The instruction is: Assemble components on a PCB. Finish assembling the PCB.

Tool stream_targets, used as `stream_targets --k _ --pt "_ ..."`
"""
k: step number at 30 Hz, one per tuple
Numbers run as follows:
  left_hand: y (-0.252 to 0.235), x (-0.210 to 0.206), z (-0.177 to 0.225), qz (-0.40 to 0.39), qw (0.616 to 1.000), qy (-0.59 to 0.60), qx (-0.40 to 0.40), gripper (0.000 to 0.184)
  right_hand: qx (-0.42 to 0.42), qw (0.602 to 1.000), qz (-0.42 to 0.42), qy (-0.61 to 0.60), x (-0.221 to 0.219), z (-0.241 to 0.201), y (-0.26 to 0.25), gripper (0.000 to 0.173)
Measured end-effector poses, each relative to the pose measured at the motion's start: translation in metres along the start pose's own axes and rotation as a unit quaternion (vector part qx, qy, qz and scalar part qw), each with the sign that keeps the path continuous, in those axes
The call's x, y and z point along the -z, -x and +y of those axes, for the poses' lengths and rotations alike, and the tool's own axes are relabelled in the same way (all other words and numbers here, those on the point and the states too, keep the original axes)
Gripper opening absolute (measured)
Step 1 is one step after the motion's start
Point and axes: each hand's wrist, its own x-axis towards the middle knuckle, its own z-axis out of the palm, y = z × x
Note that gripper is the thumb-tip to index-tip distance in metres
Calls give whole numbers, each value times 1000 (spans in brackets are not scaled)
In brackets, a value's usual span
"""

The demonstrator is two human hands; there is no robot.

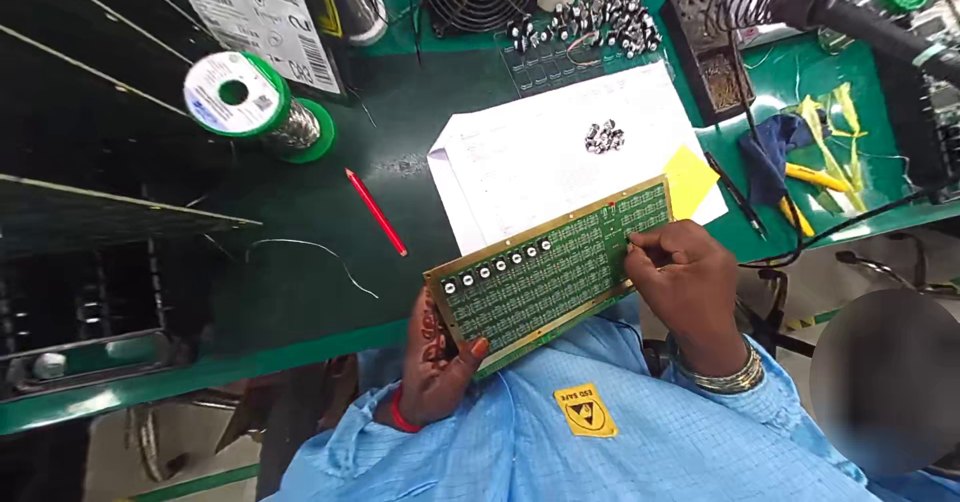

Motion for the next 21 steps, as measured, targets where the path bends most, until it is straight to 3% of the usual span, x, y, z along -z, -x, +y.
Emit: stream_targets --k 11,21 --pt "8 3 -4 -75 996 41 -12 74 29 998 30 -53 9 0 17 16" --pt "4 7 -7 -87 994 72 -5 73 25 995 70 -66 -3 -1 16 11"
